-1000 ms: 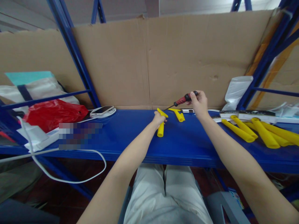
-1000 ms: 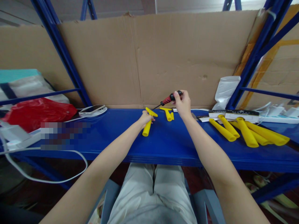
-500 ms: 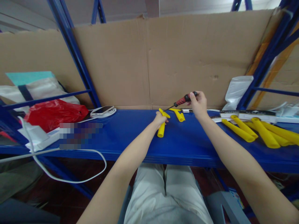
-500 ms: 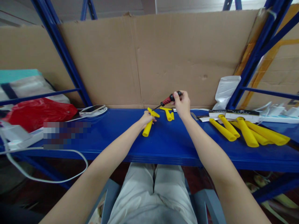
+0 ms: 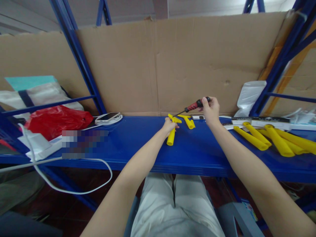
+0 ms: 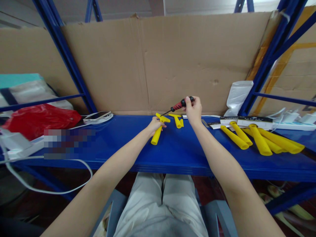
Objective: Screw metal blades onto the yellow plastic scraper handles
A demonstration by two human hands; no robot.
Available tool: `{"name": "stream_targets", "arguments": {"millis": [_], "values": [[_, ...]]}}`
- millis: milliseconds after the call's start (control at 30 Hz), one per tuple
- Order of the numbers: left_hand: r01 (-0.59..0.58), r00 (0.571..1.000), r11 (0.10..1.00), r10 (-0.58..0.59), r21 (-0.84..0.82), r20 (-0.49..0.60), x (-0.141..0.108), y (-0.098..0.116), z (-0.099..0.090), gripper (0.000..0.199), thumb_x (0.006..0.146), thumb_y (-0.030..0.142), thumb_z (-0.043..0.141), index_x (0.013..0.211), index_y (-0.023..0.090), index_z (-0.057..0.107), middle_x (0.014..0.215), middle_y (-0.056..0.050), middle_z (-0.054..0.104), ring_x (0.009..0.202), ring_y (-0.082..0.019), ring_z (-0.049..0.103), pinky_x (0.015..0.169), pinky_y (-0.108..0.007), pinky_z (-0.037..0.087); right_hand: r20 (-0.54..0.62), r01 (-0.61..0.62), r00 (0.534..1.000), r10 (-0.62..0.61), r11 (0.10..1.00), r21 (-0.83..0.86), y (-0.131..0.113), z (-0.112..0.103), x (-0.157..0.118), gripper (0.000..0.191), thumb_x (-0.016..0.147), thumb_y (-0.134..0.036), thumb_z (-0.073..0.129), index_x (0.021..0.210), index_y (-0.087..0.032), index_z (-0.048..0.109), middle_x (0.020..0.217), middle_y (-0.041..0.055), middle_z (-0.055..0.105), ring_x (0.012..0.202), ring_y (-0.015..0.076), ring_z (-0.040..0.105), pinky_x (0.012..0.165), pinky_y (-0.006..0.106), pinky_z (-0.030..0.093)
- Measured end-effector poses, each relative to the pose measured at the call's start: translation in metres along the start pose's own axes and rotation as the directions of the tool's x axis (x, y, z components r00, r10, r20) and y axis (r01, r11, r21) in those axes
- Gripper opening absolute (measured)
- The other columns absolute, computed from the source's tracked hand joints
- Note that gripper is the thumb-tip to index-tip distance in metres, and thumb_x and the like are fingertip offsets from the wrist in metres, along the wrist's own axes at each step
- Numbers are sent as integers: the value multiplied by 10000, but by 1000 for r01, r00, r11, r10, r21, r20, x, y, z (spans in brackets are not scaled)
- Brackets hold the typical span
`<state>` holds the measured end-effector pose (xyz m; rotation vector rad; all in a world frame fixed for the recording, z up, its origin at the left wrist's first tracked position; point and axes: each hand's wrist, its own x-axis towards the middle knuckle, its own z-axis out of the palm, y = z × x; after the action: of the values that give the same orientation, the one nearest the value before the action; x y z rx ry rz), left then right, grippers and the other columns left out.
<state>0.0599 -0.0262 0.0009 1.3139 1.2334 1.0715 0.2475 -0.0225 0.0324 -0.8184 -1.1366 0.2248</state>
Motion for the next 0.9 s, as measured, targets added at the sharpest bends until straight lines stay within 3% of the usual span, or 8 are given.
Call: {"name": "stream_targets", "arguments": {"millis": [300, 433, 567, 667, 767, 900], "values": [[-48, 999, 999, 47, -24, -22, 3, -2, 0, 494, 781, -73, 532, 1155, 197, 355, 955, -31, 649, 640, -117, 653, 524, -214, 456, -84, -148, 985, 148, 989, 9, 5, -2, 6, 284, 827, -456, 629, 855, -231, 459, 634, -61, 529, 445, 105, 520, 425, 233, 434], [-107, 992, 994, 105, -35, -72, 3, 0, -2, 477, 745, -113, 545, 1046, 210, 364, 946, -10, 611, 689, -106, 639, 615, -225, 515, -27, -90, 996, 88, 993, -77, 2, -3, 1, 253, 846, -464, 582, 840, -240, 465, 617, -65, 498, 502, 119, 512, 506, 258, 440], [-154, 982, 987, 147, -51, -115, 5, -1, -3, 502, 692, -136, 576, 966, 226, 362, 939, 4, 592, 814, -132, 660, 716, -253, 552, -12, 43, 999, -47, 970, -239, -6, -5, -6, 329, 861, -547, 558, 811, -236, 464, 687, -30, 519, 683, 154, 554, 683, 310, 470], [-155, 979, 988, 151, -23, -136, 8, -3, -4, 508, 676, -131, 602, 942, 229, 363, 892, 17, 578, 841, -146, 655, 746, -268, 543, -1, 70, 997, -75, 937, -342, -8, -6, -7, 392, 853, -608, 547, 777, -234, 456, 686, -21, 503, 719, 164, 538, 738, 335, 462], [-160, 977, 987, 159, 5, -145, 11, -5, -5, 517, 666, -120, 624, 953, 227, 371, 881, 18, 577, 864, -163, 650, 768, -287, 531, 1, 8, 1000, -8, 954, -301, -4, -5, -4, 399, 820, -613, 583, 783, -238, 453, 655, -31, 477, 694, 166, 531, 691, 330, 465], [-207, 968, 978, 207, 17, -141, 12, -6, -6, 520, 665, -114, 629, 985, 216, 386, 934, -11, 605, 884, -171, 645, 778, -293, 521, 13, -214, 976, 216, 971, -110, 1, -2, -1, 370, 803, -584, 610, 840, -256, 443, 559, -68, 410, 504, 152, 474, 495, 296, 412]]}}
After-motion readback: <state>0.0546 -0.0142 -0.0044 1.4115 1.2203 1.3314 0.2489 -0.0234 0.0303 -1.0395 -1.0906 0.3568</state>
